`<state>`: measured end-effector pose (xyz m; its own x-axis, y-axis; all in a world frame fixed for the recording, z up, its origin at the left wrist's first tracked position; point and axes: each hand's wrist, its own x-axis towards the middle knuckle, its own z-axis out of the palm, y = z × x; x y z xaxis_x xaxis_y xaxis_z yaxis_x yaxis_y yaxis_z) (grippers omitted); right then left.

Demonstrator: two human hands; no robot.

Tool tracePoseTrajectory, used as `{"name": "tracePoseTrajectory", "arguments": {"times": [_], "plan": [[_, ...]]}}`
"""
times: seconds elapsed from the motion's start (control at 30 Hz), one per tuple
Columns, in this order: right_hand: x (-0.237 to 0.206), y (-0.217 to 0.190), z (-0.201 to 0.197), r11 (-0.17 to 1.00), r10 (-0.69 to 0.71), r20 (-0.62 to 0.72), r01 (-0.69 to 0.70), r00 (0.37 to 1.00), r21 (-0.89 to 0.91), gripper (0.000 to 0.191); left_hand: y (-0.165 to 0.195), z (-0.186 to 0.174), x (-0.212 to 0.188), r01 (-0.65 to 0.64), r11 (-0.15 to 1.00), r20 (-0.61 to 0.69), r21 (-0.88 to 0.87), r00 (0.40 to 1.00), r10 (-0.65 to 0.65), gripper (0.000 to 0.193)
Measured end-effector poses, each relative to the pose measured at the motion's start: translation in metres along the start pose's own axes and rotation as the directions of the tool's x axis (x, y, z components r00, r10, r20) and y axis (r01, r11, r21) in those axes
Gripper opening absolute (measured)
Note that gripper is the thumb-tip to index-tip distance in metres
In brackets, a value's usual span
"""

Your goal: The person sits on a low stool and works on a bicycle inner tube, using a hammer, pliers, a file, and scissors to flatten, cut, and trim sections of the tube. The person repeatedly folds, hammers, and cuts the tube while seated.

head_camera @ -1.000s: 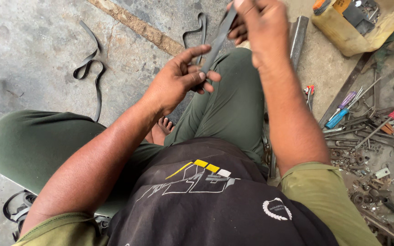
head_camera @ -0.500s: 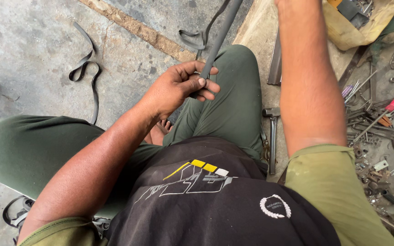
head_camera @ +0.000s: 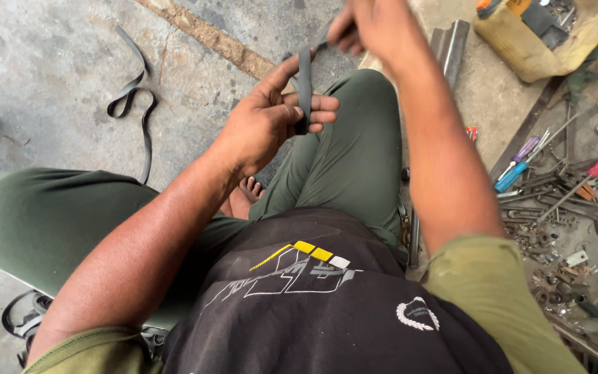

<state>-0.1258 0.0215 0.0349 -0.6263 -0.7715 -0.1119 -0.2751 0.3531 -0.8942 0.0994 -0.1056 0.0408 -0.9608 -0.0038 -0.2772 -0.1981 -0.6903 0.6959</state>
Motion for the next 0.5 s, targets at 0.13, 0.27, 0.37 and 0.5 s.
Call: {"name": "tracePoseTrajectory", "arguments": {"times": [0.13,0.27,0.37,0.5], "plan": [[-0.046,-0.024,0.036,0.987,0.108,0.235,-0.134,0.966,0.094,0.029,-0.001,-0.007,0.005,0.001,1.000,-0.017,0.018,1.000,0.000,0.080],[-0.051,-0.030,0.039,0.979,-0.075,0.077,0.059,0.994,0.195,0.021,-0.002,-0.003,0.004,0.024,0.991,-0.043,0.131,0.999,-0.019,0.074],[-0.033,-0.019,0.018,0.928,0.046,-0.098,-0.006,0.994,0.372,0.020,0.000,0.004,-0.003,0.016,0.965,-0.027,0.262,1.000,-0.009,0.065],[-0.016,0.009,-0.010,0.934,-0.071,-0.198,0.135,0.978,0.332,0.025,0.005,0.010,-0.010,0.026,0.953,-0.006,0.303,1.000,-0.025,0.045]]}}
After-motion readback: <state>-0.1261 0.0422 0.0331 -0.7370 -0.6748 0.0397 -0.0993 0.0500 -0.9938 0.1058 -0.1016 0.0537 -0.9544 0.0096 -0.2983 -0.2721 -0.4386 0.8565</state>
